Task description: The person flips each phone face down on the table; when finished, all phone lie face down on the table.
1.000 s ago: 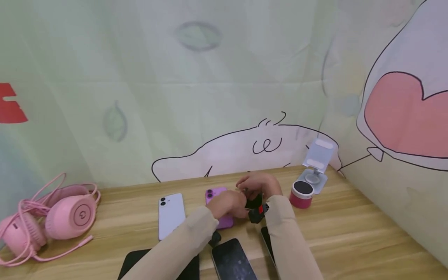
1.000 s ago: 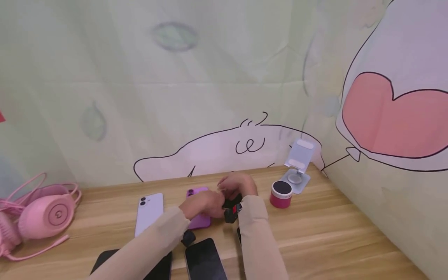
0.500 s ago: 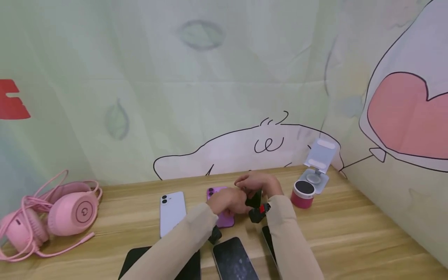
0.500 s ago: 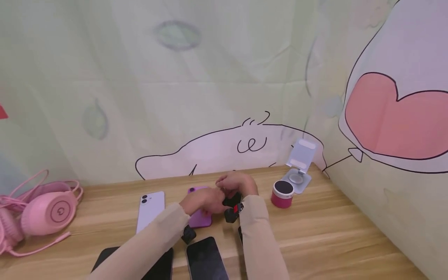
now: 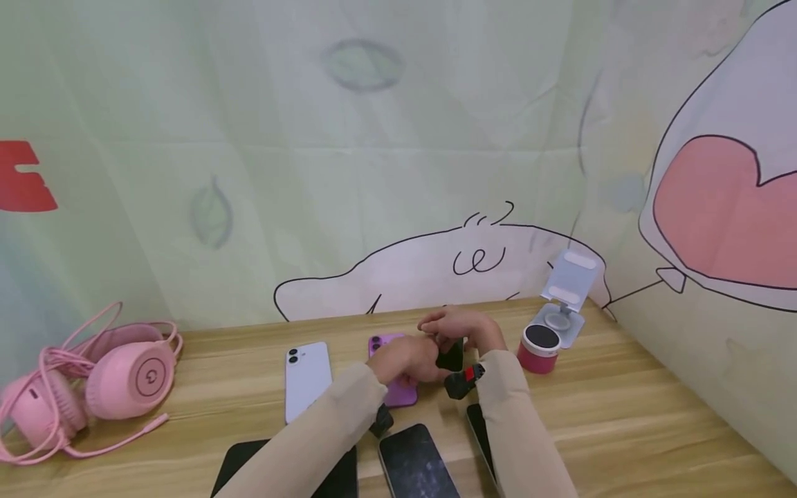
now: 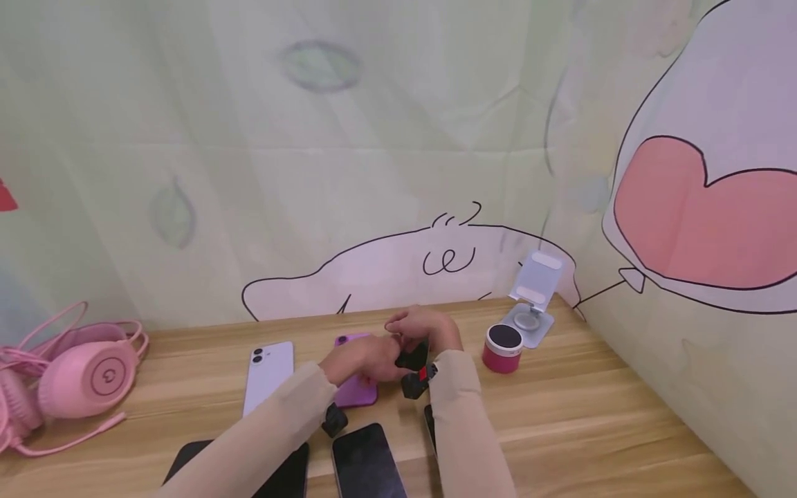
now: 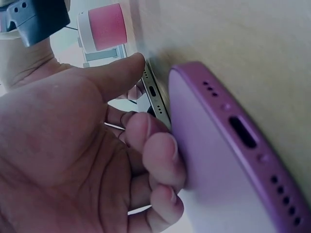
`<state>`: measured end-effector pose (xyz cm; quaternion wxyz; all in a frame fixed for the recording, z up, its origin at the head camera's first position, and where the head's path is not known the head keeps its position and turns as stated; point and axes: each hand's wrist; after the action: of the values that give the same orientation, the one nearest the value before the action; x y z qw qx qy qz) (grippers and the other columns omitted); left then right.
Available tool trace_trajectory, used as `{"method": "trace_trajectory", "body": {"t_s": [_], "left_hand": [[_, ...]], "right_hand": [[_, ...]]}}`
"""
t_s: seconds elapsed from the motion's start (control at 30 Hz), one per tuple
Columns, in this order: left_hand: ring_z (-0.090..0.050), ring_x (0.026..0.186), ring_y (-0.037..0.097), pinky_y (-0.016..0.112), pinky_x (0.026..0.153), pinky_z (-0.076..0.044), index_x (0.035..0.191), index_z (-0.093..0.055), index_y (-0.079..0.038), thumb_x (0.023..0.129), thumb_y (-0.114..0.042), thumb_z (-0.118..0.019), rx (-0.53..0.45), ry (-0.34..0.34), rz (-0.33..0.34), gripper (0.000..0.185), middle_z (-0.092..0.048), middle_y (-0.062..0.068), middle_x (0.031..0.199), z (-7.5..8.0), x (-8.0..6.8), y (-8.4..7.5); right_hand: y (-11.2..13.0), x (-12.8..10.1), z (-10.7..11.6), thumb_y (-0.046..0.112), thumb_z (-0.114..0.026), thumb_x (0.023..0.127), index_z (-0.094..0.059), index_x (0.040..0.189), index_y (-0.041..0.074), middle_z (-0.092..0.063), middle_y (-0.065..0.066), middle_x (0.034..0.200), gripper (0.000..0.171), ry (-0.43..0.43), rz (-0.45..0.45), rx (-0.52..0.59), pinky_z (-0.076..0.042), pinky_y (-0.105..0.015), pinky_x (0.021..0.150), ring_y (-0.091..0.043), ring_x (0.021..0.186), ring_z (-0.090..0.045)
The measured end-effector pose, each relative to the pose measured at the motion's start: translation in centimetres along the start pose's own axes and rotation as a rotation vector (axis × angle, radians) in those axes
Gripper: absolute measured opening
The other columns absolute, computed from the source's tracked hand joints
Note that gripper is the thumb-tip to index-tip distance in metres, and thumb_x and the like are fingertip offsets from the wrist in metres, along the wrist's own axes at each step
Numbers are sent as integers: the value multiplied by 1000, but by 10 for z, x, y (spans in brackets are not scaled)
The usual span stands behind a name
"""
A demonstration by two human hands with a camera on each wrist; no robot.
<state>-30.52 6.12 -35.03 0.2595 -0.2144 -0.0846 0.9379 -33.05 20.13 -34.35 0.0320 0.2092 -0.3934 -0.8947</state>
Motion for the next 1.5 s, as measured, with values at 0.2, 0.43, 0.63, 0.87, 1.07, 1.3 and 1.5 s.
{"method": "trace_trajectory", "body": {"t_s": [0.2, 0.43, 0.63, 0.87, 1.07, 1.3, 1.5], "left_hand": [[-56, 51, 16, 27, 50, -48, 114, -56, -3, 94, -49, -67, -50, 2, 18, 52, -59, 6, 63, -1, 2, 0], [-56, 49, 17, 28, 49, -48, 140, -41, -3, 94, -49, -66, -61, -10, 31, 70, -57, 7, 63, 0, 3, -1], [-56, 48, 16, 27, 49, -48, 141, -40, -3, 93, -50, -67, -40, -13, 46, 72, -59, 7, 66, -2, 5, -1], [-61, 50, 17, 28, 50, -51, 138, -42, -1, 91, -51, -68, -27, -46, 61, 73, -61, 8, 74, -4, 5, -1], [-62, 52, 17, 28, 51, -50, 139, -42, -1, 90, -52, -70, -13, -51, 91, 76, -63, 7, 70, -2, 4, -1], [-61, 50, 14, 25, 49, -48, 135, -47, 0, 88, -56, -70, 53, -98, 130, 76, -64, 4, 68, -2, 2, -6], [-61, 48, 13, 24, 48, -46, 103, -67, -5, 92, -50, -69, 89, -82, 90, 46, -64, 3, 63, 0, 1, -3]], "right_hand": [[-2, 0, 0, 33, -55, 102, -65, 131, 16, -66, -8, 104, 34, 0, 6, 15, -43, -62, 91, -25, 99, -62], [2, -2, 3, 32, -54, 103, -64, 132, 14, -66, -10, 104, 35, 14, 3, 50, -41, -63, 93, -28, 100, -61], [1, -1, 3, 32, -53, 103, -64, 132, 16, -65, -10, 105, 35, 6, -6, 60, -44, -59, 89, -28, 101, -60], [0, 1, 3, 30, -53, 103, -64, 132, 14, -65, -10, 102, 34, -18, -10, 87, -45, -56, 84, -29, 99, -59], [1, 1, 4, 30, -53, 104, -64, 132, 13, -66, -10, 103, 34, -25, 6, 79, -47, -54, 82, -29, 98, -58], [1, 1, 6, 31, -52, 104, -63, 131, 11, -67, -9, 100, 35, -45, 30, 125, -50, -46, 75, -24, 87, -54], [1, 2, 5, 29, -52, 104, -60, 134, 9, -64, -8, 92, 37, -41, 55, 197, -50, -37, 71, -20, 78, -55]]}}
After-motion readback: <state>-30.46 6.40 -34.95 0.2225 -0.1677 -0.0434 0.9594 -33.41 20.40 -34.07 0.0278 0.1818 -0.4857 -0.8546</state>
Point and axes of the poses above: each hand's wrist, its own x-axis towards the middle knuckle, its own z-axis out of the back of the hand, y = z × x
